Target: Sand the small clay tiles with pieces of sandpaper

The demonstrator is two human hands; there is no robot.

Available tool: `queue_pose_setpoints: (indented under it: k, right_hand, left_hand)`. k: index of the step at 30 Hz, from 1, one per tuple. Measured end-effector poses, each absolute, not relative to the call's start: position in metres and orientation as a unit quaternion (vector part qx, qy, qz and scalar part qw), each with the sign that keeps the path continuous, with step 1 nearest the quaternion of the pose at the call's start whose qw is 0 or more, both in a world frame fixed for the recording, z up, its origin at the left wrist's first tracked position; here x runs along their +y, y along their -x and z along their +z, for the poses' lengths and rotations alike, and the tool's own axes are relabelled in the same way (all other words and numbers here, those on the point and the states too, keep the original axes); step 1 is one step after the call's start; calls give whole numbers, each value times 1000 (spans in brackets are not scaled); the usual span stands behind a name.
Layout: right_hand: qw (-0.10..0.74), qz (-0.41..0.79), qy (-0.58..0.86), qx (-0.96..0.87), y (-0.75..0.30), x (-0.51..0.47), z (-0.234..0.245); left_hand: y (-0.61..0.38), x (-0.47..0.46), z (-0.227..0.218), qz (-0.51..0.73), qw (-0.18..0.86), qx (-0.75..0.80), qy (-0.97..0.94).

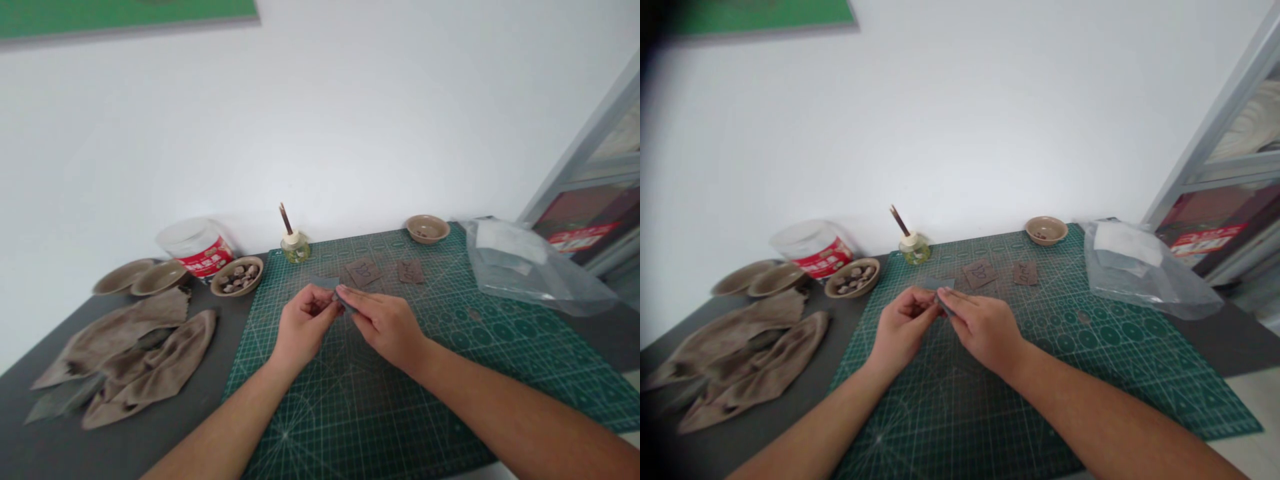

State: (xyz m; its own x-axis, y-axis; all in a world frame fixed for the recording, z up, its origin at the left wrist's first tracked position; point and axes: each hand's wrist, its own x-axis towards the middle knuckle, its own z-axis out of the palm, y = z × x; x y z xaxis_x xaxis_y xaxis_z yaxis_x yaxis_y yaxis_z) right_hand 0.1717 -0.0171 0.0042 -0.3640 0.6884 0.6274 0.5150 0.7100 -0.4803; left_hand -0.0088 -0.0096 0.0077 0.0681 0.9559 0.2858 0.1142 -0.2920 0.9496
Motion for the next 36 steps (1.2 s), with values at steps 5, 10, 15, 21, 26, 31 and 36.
queue_pose_setpoints:
  k: [5,10,15,21,26,31,36]
  right_hand:
    - [429,146,427,-783,-174,-11,0]
    - [432,153,431,-778,-175,-10,1]
    - [434,157,435,-773,-175,-11,3]
    - [441,168,444,-762,-176,-10,3]
    - [462,200,448,-739,-176,-10,7]
    - [453,337,450,-692,-174,-8,7]
    - [324,459,383,-734,-170,-10,0]
  left_hand:
    - [9,-9,9,552,401,436,-587]
    - [8,-7,8,563,410,415,-585]
    - [8,-7,8,554,419,402,-597]
    - [8,-6,8,538,442,405,-593]
    - [10,-5,9,526,405,434,-609]
    - [16,1,10,530,333,471,-621]
    - [21,7,7,576,352,444,-589]
